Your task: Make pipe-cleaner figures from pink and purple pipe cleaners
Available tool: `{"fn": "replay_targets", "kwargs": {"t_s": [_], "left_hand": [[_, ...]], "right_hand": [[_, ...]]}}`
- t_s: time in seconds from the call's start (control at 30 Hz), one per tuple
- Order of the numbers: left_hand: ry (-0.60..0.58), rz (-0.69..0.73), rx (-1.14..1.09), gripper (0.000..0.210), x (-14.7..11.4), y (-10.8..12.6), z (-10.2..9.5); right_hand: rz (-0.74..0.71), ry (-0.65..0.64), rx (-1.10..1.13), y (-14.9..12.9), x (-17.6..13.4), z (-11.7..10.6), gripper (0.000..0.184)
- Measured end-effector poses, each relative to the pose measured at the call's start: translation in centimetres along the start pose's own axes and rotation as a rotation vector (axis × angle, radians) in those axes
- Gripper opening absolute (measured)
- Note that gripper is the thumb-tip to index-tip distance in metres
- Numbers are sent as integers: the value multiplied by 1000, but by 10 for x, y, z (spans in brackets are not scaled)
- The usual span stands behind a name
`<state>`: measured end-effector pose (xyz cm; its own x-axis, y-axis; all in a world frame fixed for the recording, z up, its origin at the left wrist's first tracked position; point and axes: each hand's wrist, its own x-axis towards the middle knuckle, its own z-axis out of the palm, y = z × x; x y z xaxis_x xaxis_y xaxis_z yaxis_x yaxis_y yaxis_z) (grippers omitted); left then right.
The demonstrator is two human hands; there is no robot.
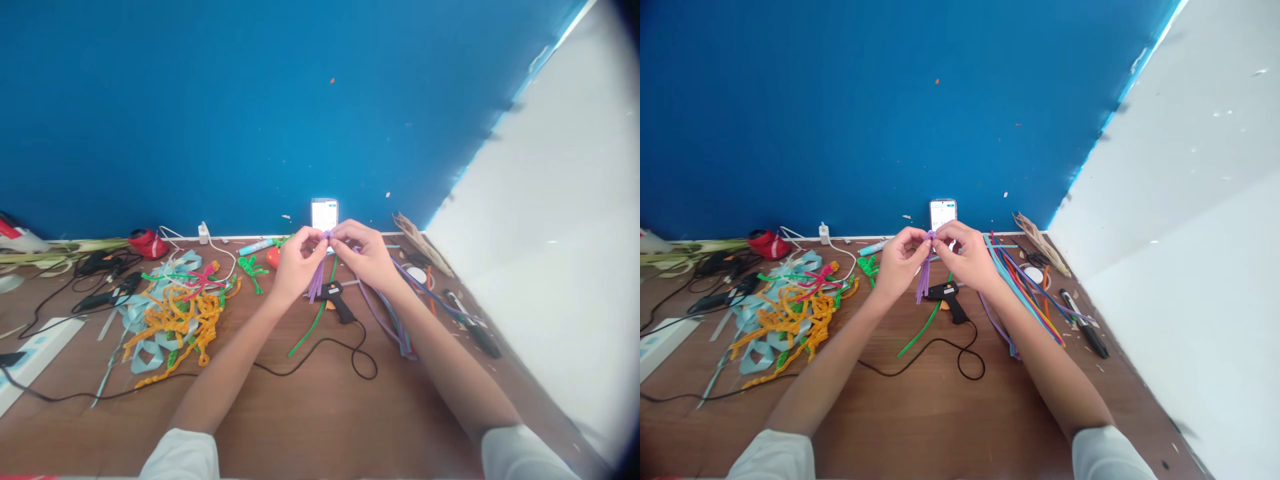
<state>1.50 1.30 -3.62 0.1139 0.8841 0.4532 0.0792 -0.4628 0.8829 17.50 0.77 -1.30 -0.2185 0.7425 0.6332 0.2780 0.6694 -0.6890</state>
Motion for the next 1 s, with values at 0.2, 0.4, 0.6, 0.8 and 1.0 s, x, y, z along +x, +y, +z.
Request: {"fn": "replay_targets", "kwargs": {"t_s": [0.2, 0.4, 0.6, 0.8, 1.0], "left_hand": [[18, 36, 56, 17, 1, 0, -3], [35, 45, 75, 17, 2, 1, -6], [-42, 6, -46, 17, 4, -3, -5], [-93, -91, -140, 19, 5, -5, -4], [111, -132, -190, 16, 12, 5, -14]], "right_hand": [[27, 2, 6, -2, 0, 1, 13], [30, -21, 18, -1, -1, 2, 11], [28, -33, -9, -3, -2, 1, 12], [-4, -101, -47, -5, 0, -2, 20], [225, -433, -568, -3, -11, -5, 15]]}}
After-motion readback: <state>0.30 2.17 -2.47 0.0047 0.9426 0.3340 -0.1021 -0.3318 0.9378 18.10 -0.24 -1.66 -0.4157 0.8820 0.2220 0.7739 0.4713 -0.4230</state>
